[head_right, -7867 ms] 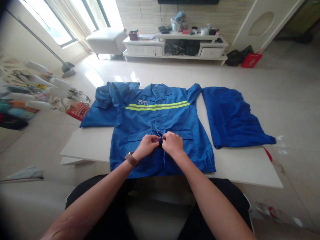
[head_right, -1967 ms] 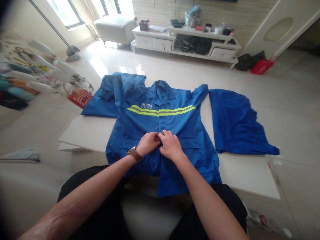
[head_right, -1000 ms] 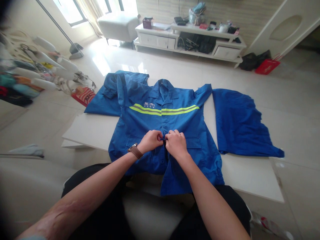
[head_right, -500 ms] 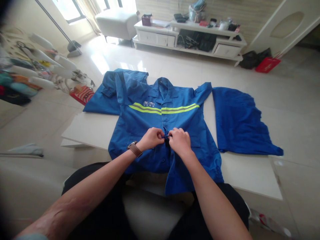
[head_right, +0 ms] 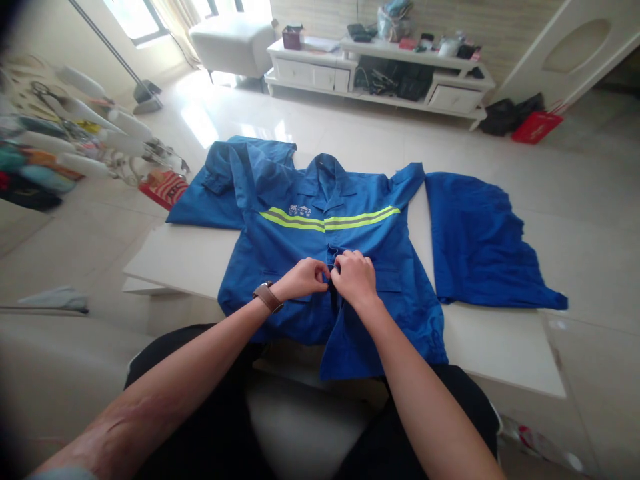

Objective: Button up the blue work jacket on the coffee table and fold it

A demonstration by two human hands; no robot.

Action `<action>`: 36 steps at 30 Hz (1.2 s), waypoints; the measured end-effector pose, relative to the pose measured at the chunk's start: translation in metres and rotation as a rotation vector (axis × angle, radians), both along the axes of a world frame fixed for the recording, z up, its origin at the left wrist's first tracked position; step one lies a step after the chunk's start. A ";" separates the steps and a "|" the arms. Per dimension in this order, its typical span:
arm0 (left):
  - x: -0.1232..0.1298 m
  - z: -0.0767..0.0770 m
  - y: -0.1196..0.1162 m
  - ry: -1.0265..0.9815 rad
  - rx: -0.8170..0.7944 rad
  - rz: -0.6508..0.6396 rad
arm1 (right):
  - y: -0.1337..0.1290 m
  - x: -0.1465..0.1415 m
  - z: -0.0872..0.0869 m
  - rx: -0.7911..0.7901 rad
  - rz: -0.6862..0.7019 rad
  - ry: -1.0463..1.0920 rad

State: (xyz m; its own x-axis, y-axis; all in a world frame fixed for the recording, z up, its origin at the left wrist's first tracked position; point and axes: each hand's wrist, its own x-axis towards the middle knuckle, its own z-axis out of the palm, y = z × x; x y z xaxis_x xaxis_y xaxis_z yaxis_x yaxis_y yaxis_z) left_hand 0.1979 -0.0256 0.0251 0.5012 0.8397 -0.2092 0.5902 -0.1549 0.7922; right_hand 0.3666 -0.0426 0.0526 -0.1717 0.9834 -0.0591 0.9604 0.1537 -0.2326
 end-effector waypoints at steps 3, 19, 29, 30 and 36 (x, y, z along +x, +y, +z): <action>-0.003 -0.003 0.001 0.142 0.015 -0.011 | -0.002 0.006 0.004 -0.053 0.027 0.048; 0.006 -0.015 -0.022 0.227 -0.411 -0.352 | -0.019 0.026 -0.001 -0.808 0.181 0.234; 0.002 -0.013 -0.008 0.127 -0.461 -0.237 | -0.014 0.032 0.004 -0.418 0.050 0.103; 0.000 -0.012 -0.006 0.167 -0.379 -0.183 | -0.013 0.029 0.002 -0.337 0.042 0.112; -0.003 -0.007 -0.007 0.501 0.104 -0.025 | -0.012 0.000 -0.019 -0.154 0.086 0.054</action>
State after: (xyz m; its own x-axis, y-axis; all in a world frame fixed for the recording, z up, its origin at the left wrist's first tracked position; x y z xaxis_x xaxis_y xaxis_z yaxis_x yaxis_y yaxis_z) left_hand 0.1946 -0.0327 0.0179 0.3810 0.8580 -0.3446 0.8886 -0.2369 0.3927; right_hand 0.3664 -0.0543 0.0333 -0.2618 0.9450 -0.1959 0.9306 0.1933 -0.3108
